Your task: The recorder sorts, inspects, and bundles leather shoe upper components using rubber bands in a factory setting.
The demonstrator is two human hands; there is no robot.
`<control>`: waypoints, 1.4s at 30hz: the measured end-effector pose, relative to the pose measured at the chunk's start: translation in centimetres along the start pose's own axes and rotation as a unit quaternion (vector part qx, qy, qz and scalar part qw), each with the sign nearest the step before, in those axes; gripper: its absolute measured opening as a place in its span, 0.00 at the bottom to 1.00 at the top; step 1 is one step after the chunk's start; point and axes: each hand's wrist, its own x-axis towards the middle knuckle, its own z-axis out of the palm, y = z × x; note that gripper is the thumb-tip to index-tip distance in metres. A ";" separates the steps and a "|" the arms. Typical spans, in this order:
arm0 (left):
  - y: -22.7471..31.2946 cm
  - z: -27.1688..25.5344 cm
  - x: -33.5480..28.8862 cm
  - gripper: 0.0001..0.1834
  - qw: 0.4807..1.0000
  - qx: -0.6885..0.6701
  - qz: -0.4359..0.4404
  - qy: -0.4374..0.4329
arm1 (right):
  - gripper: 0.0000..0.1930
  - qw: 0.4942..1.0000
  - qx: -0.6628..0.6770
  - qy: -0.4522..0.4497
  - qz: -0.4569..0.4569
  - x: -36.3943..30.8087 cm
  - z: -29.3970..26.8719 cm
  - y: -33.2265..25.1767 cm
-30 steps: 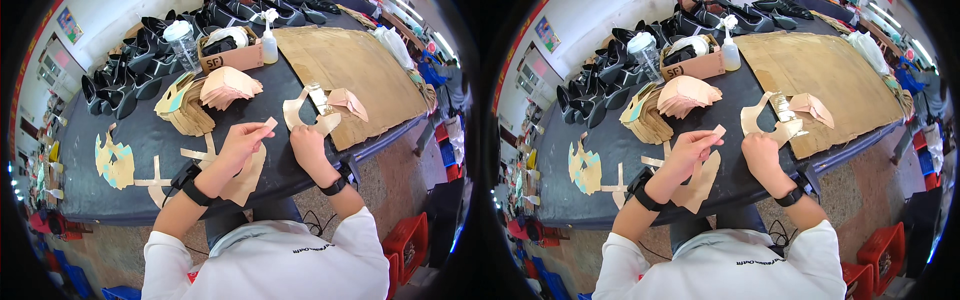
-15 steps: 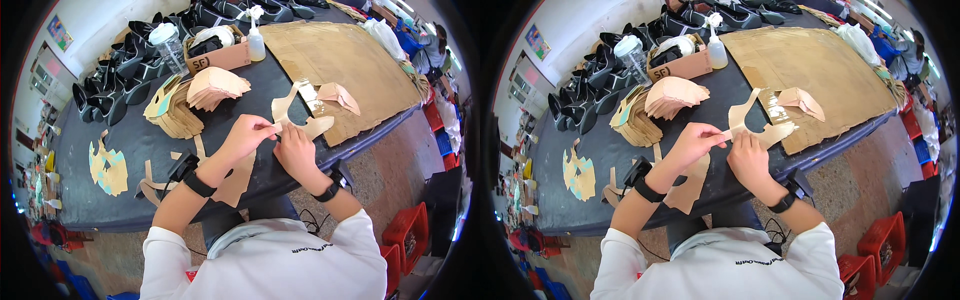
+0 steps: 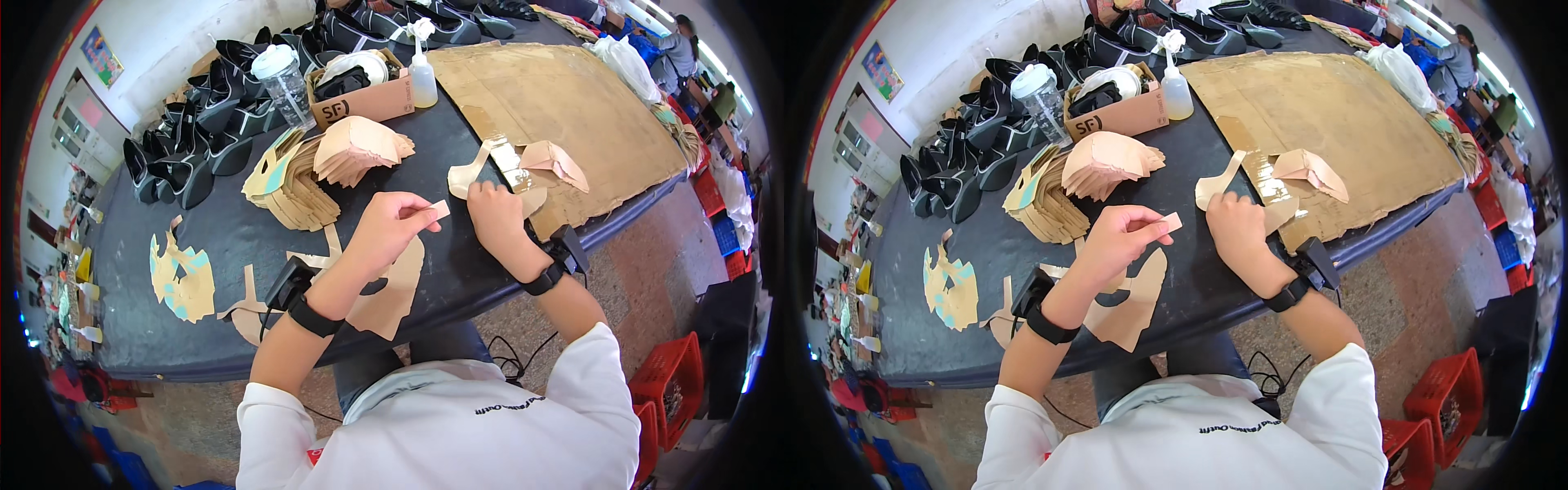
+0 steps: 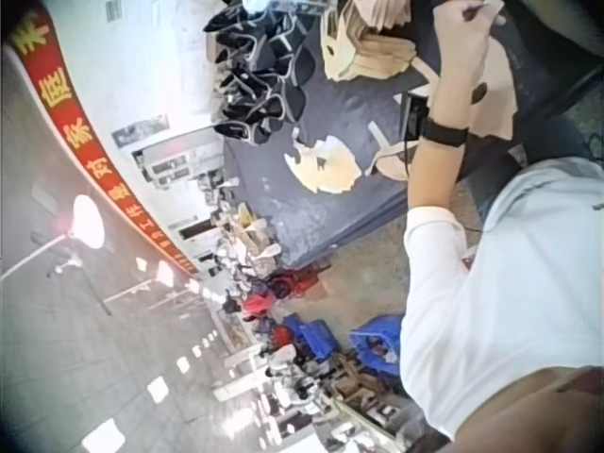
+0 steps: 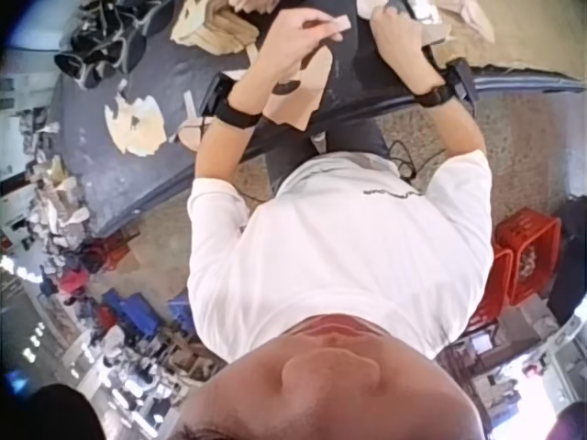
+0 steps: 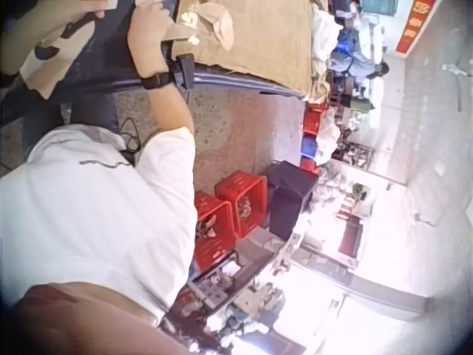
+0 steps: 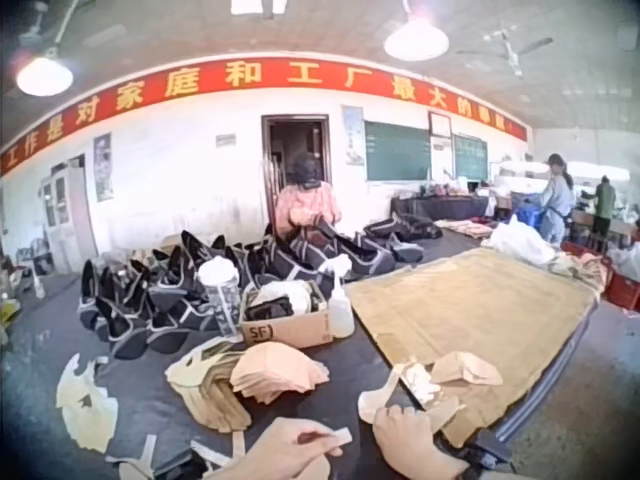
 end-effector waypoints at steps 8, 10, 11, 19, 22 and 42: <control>0.9 -0.7 0.1 0.10 0.995 -0.082 0.062 0.018 | 0.05 0.992 0.086 0.029 -0.086 -3.5 -2.7 -4.2; 1.2 -0.7 0.1 0.10 0.995 -0.086 0.040 0.021 | 0.07 0.981 0.133 0.060 -0.131 -4.9 -3.6 -5.2; 0.2 -0.6 0.4 0.10 0.996 -0.076 0.046 0.014 | 0.08 0.977 0.131 0.061 -0.158 -5.6 -4.3 -5.4; -2.9 1.1 1.9 0.11 0.989 0.104 -0.050 -0.097 | 0.09 0.945 0.280 0.080 -0.152 -7.7 -6.0 -3.5; -4.2 1.1 3.3 0.10 0.978 0.140 -0.047 -0.144 | 0.08 0.928 0.347 -0.119 -0.060 -7.0 -5.8 -1.4; -3.0 1.6 6.9 0.08 0.920 0.261 -0.103 -0.273 | 0.11 0.943 0.319 0.047 -0.080 -7.5 -3.0 0.5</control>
